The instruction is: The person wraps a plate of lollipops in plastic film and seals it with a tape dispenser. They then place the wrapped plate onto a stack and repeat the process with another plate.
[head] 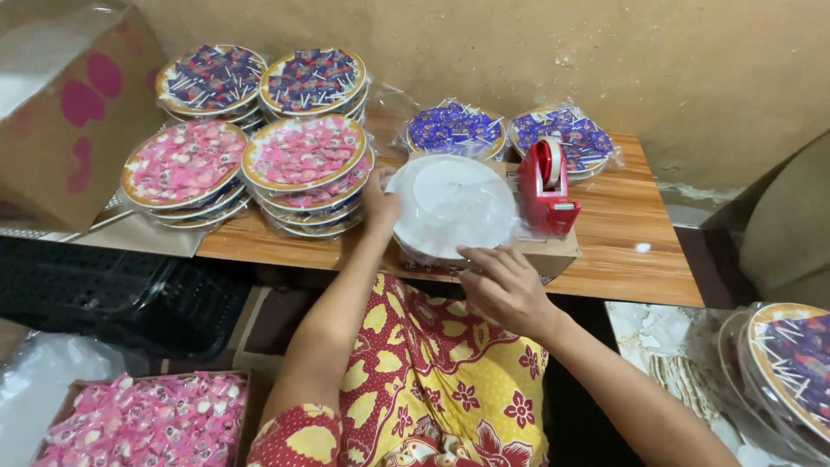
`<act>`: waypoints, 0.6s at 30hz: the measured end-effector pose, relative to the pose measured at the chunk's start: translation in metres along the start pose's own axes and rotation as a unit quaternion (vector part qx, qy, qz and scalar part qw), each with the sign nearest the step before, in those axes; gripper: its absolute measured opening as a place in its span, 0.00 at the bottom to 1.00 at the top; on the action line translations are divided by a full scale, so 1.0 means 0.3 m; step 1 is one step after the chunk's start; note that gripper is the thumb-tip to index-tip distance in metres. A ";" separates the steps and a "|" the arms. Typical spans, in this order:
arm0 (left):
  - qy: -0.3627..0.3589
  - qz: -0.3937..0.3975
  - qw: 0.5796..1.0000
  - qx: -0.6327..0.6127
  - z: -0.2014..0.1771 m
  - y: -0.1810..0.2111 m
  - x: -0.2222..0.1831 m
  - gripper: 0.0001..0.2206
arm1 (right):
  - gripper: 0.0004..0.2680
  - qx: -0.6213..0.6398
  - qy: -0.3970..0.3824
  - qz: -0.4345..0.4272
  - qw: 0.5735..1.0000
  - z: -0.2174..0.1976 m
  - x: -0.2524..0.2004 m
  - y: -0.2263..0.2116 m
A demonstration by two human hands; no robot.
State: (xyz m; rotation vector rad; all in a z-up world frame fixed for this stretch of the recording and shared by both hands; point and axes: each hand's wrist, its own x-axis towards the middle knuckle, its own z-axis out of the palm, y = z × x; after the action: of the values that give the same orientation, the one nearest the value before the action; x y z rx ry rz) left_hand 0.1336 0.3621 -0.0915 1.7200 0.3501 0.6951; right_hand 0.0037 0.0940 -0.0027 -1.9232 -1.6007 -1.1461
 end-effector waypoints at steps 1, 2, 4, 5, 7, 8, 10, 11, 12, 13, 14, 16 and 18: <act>-0.001 0.000 1.000 0.000 0.014 -0.016 0.047 0.25 | 0.10 0.000 -0.001 0.000 1.000 0.014 -0.050 0.031; -0.032 0.020 0.998 0.056 0.029 -0.031 0.094 0.25 | 0.09 -0.026 0.072 0.059 0.995 0.027 -0.100 0.061; -0.066 0.040 0.991 0.112 0.055 -0.043 0.157 0.26 | 0.09 -0.052 0.144 0.118 0.981 0.011 -0.129 0.086; -0.089 0.056 0.986 0.128 0.064 -0.042 0.174 0.26 | 0.14 -0.022 0.162 0.196 0.967 -0.015 -0.105 0.080; -0.112 0.072 0.981 0.143 0.050 0.018 0.146 0.26 | 0.19 0.007 0.180 0.272 0.945 -0.042 -0.077 0.063; -0.146 0.041 0.978 0.141 0.027 0.077 0.101 0.25 | 0.24 0.108 0.153 0.362 0.913 -0.044 -0.072 0.052; -0.179 0.014 0.974 0.139 -0.021 0.170 0.026 0.24 | 0.29 0.206 0.124 0.442 0.864 -0.031 -0.084 0.051; -0.189 0.023 0.975 0.115 -0.052 0.192 -0.022 0.21 | 0.24 0.251 0.111 0.468 0.840 -0.019 -0.108 0.050; -0.198 0.032 0.975 0.092 -0.083 0.215 -0.071 0.19 | 0.19 0.295 0.097 0.493 0.813 -0.007 -0.132 0.048; -0.198 0.031 0.975 0.093 -0.105 0.233 -0.130 0.19 | 0.19 0.297 0.097 0.494 0.812 -0.027 -0.119 0.042; -0.209 0.067 0.975 0.032 -0.128 0.251 -0.190 0.20 | 0.13 0.279 0.095 0.493 0.819 -0.047 -0.104 0.035; -0.216 0.101 0.971 -0.027 -0.192 0.304 -0.308 0.24 | 0.09 0.265 0.092 0.491 0.825 -0.084 -0.079 0.025; -0.263 0.155 0.949 -0.075 -0.264 0.373 -0.445 0.33 | 0.06 0.279 0.121 0.487 0.819 -0.130 -0.074 0.009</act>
State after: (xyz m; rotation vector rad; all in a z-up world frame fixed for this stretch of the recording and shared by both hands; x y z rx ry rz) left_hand -0.0334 0.3174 -0.0092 1.7538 -0.3423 0.4425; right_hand -0.0073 0.0509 0.0036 -1.6947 -0.5147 -0.3774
